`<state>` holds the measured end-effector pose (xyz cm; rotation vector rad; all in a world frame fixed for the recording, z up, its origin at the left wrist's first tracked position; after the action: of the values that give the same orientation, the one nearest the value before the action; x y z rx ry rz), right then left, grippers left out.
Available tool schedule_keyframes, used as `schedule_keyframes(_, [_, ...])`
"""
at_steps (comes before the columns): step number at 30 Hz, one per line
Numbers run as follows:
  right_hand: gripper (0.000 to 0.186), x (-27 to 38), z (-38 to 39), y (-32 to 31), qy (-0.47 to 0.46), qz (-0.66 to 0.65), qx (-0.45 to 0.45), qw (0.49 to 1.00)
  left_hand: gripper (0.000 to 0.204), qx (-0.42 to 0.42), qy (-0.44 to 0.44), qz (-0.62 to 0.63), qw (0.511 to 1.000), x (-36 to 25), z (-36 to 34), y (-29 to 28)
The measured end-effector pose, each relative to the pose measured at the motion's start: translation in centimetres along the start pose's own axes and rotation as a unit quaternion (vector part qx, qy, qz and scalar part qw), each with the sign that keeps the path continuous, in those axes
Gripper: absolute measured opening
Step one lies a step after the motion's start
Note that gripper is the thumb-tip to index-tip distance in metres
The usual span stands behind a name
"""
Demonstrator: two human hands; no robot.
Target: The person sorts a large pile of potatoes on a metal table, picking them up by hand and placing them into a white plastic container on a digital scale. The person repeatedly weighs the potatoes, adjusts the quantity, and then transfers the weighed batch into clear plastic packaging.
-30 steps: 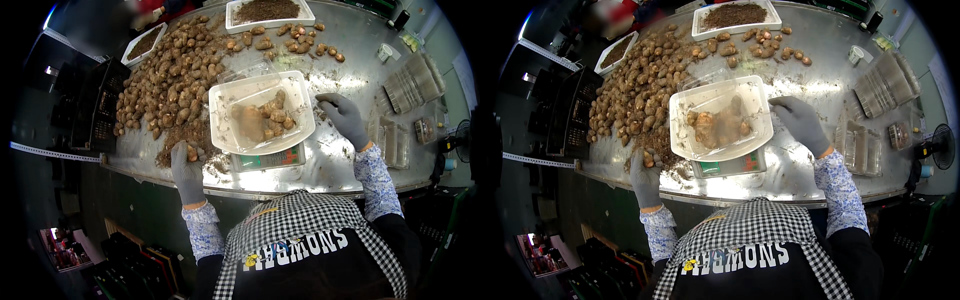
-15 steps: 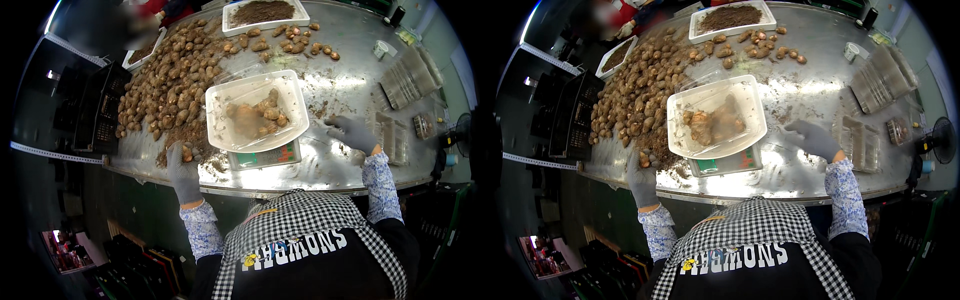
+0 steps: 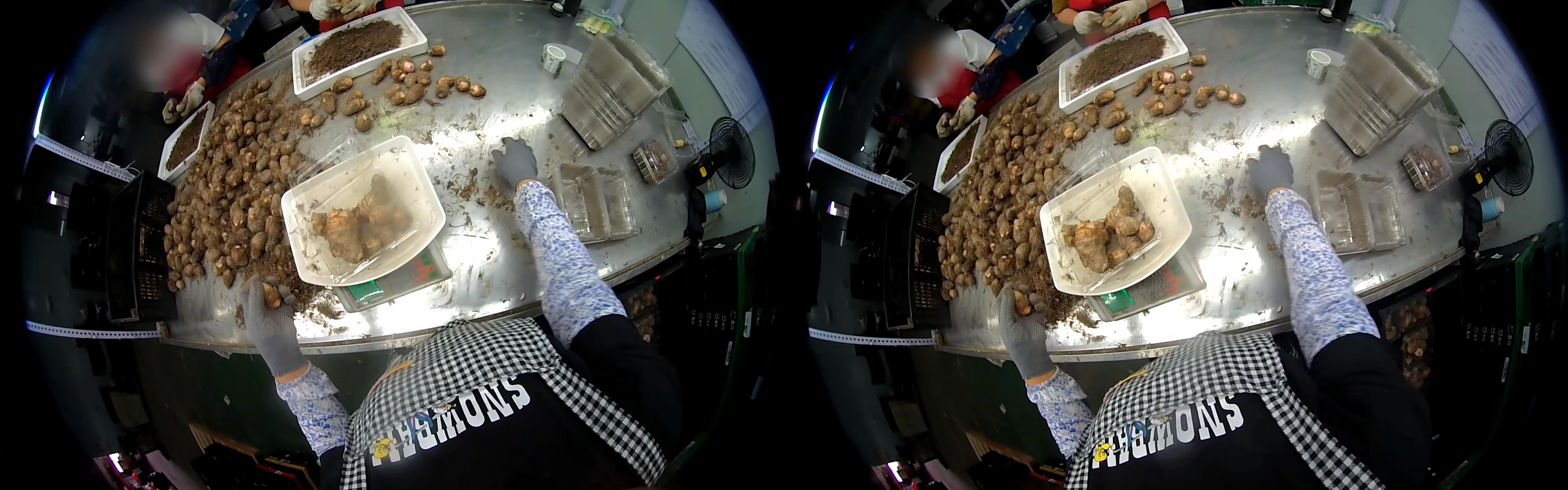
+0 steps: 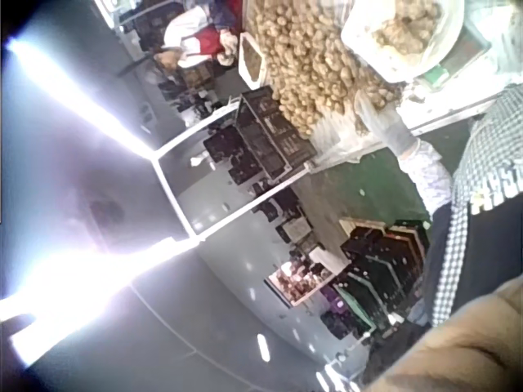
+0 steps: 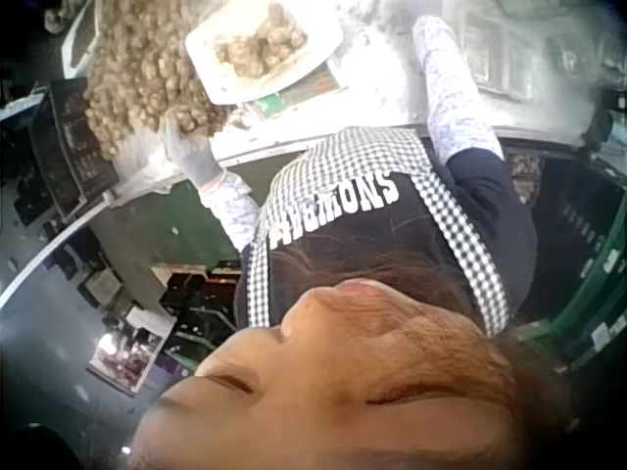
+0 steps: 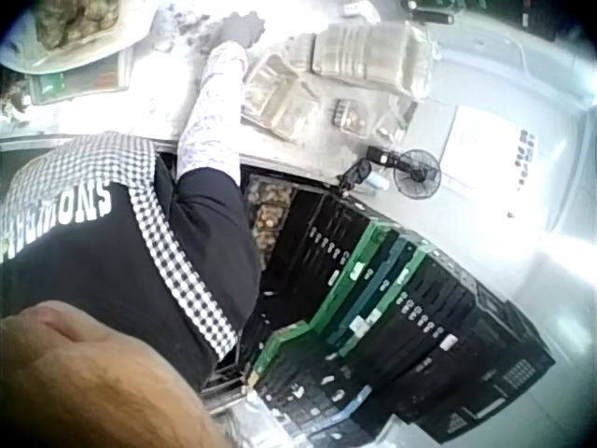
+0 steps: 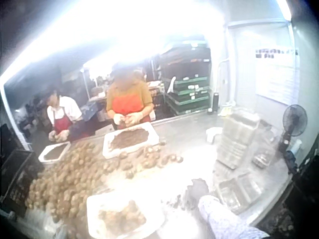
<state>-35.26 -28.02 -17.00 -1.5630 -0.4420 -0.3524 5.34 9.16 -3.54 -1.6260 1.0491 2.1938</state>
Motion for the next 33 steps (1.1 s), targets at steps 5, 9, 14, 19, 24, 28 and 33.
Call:
schedule_keyframes(5, [0.038, 2.3, 2.9, 6.2, -0.036, 0.036, 0.064, 0.997, 0.023, -0.01, -0.006, 0.003, 1.0, 0.2, 0.1, -0.9])
schedule_keyframes(9, [0.042, 5.5, 5.8, 2.9, -0.047, -0.307, 0.109, 0.944, 0.02, 0.015, -0.018, 0.008, 1.0, 1.3, -0.4, -2.4])
schedule_keyframes(14, [0.053, -5.8, 5.2, -3.0, 0.109, -0.319, -0.1, 0.936, 0.015, -0.001, 0.002, 0.004, 1.0, 0.8, -0.5, -2.2])
schedule_keyframes(19, [0.056, -6.5, 15.4, -3.9, 0.094, -0.269, -0.002, 0.959, 0.015, -0.044, -0.043, 0.041, 0.997, 3.1, -1.8, -5.1])
schedule_keyframes(24, [0.066, -9.4, 18.6, -4.0, 0.078, -0.077, 0.028, 0.994, 0.016, -0.033, -0.054, 0.044, 0.997, 3.6, -3.1, -4.3])
schedule_keyframes(28, [0.079, -7.8, 17.3, 0.5, 0.041, 0.098, -0.012, 0.994, 0.015, -0.021, -0.11, 0.065, 0.992, 4.5, -3.9, -1.2])
schedule_keyframes(33, [0.067, 1.1, 10.9, 3.3, -0.101, -0.231, 0.037, 0.967, 0.018, 0.001, -0.088, 0.06, 0.994, 5.8, -7.4, -2.0])
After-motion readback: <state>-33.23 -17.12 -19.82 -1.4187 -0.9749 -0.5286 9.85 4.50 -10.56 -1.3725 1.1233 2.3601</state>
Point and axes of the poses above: each hand's wrist, its own z-axis away from the middle knuckle, its own y-axis out of the palm, x = y × z, the point moved 9 cm from there along -z, towards the middle knuckle, and after that the axes turned 2 degrees about -z, right-handed, at the moved point
